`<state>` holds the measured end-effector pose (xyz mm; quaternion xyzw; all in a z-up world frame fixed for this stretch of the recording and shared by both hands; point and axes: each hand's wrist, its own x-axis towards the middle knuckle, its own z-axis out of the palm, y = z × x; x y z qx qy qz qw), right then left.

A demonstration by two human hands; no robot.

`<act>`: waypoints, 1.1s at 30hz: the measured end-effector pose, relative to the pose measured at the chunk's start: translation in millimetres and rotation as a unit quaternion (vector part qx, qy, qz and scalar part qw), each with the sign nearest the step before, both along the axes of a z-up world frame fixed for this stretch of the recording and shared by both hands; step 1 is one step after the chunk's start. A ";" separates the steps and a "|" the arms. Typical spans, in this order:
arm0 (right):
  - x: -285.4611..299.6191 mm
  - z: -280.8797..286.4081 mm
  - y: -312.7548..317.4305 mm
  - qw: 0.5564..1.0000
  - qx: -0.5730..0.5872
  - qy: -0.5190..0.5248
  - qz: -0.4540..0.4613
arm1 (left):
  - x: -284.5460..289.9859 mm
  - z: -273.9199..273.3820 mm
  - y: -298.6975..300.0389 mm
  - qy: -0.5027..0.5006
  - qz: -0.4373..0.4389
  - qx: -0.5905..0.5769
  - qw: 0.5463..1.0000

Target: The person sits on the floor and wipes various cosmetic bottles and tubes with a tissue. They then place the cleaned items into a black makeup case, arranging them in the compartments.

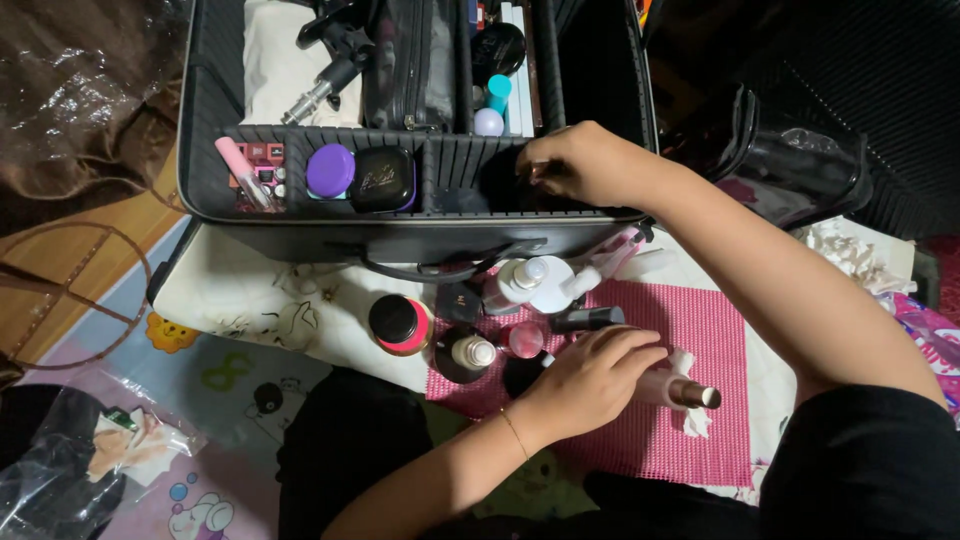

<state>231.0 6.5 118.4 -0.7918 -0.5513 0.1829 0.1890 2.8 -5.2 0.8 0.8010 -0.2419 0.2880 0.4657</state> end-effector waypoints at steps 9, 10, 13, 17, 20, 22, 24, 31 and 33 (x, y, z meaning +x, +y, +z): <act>13.4 -30.7 4.5 0.977 -0.107 -0.185 0.026 | -2.5 -4.0 -4.5 -0.005 0.003 0.019 1.000; 15.1 -35.3 3.5 0.976 -0.107 -0.186 0.025 | -2.9 -3.2 -4.1 -0.005 0.003 0.019 1.000; 17.1 -44.2 2.5 0.973 -0.094 -0.213 0.001 | -3.4 2.1 -1.0 -0.012 0.002 0.023 1.000; 13.1 -42.8 0.2 0.961 -0.100 -0.255 0.024 | -4.2 7.0 0.5 -0.023 -0.004 0.005 1.000; 5.6 -31.6 0.0 0.958 -0.097 -0.270 0.026 | -5.0 5.2 -1.9 -0.025 0.000 0.007 1.000; 4.6 -31.0 0.5 0.959 -0.086 -0.271 0.018 | -5.0 5.7 -2.6 -0.028 0.004 0.008 1.000; 9.3 -40.7 1.0 0.955 -0.045 -0.292 0.012 | -5.0 7.1 -2.0 -0.033 0.004 0.014 0.999; 5.7 -22.9 13.0 0.933 -0.080 -0.350 0.022 | -14.6 40.2 12.8 0.082 -0.065 -0.008 0.994; 5.7 -19.9 11.8 0.951 -0.044 -0.306 0.016 | -15.4 41.5 12.6 0.074 -0.056 0.003 0.996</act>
